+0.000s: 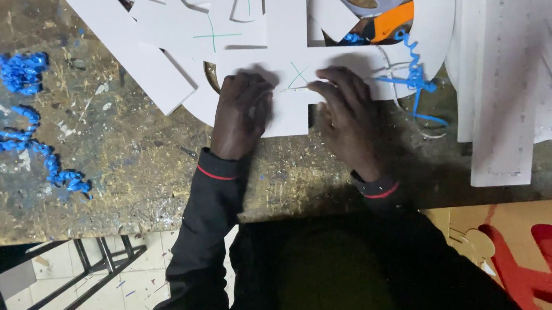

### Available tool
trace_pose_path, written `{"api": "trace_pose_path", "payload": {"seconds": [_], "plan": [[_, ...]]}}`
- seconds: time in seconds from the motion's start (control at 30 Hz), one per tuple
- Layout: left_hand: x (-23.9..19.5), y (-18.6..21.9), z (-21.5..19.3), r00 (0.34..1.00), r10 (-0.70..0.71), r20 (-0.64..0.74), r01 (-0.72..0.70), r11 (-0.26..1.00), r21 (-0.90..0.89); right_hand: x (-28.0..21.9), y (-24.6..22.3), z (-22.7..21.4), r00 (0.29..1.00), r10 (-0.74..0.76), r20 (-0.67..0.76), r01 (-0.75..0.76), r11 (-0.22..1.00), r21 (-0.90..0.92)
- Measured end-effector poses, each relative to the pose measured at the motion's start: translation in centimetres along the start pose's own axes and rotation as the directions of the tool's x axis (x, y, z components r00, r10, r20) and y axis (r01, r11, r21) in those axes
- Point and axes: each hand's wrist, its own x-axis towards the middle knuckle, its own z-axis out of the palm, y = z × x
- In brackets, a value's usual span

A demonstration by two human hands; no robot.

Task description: Applying flexible LED light strips to a cutout letter by peeling the adhesive backing and pressing the strip onto the surface.

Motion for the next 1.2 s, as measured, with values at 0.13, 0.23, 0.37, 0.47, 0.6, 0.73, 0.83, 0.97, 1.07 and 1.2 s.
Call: {"api": "trace_pose_path", "payload": {"seconds": [0.13, 0.23, 0.37, 0.47, 0.6, 0.73, 0.83, 0.97, 1.07, 1.2], "plan": [[-0.1, 0.0, -2.7, 0.979, 0.201, 0.012, -0.2, 0.963, 0.178, 0.5, 1.4, 1.9, 0.997, -0.026, 0.077, 0.035, 0.992, -0.118], [-1.7, -1.8, -2.9, 0.978, 0.113, 0.174, -0.153, 0.959, 0.24, 0.0, 2.8, 2.2, 0.994, -0.045, 0.1, 0.052, 0.996, -0.075], [1.4, -1.5, -3.8, 0.924, 0.001, 0.381, -0.168, 0.898, 0.407, 0.5, 4.6, 2.1, 0.986, -0.085, 0.143, 0.073, 0.994, 0.083], [3.9, -1.8, -3.8, 0.853, -0.04, 0.52, -0.232, 0.864, 0.448, 0.1, 4.6, 1.3, 0.973, -0.084, 0.216, 0.059, 0.991, 0.122], [4.9, -3.0, -4.5, 0.868, 0.1, 0.487, -0.285, 0.903, 0.321, -0.3, 4.6, 0.7, 0.973, -0.106, 0.207, 0.078, 0.987, 0.142], [-0.4, -4.2, -3.6, 0.97, 0.151, 0.189, -0.198, 0.944, 0.263, 0.6, 3.9, 0.0, 0.98, -0.052, 0.191, 0.017, 0.983, 0.182], [-3.9, -2.0, -2.5, 0.998, -0.014, -0.054, 0.034, 0.92, 0.392, 1.2, 4.2, 1.7, 0.979, -0.086, 0.186, 0.023, 0.948, 0.317], [-5.0, 1.5, -0.2, 0.897, -0.213, -0.387, 0.335, 0.899, 0.281, 3.0, 4.3, 2.7, 0.985, -0.14, 0.103, 0.109, 0.959, 0.263], [-5.3, 1.1, 1.5, 0.878, -0.238, -0.416, 0.383, 0.87, 0.311, 3.0, 4.9, 2.9, 0.986, -0.141, 0.091, 0.113, 0.958, 0.264], [-4.8, 1.2, 2.0, 0.903, -0.285, -0.322, 0.386, 0.867, 0.314, 2.8, 2.4, 2.1, 0.985, -0.097, 0.139, 0.052, 0.953, 0.298]]}}
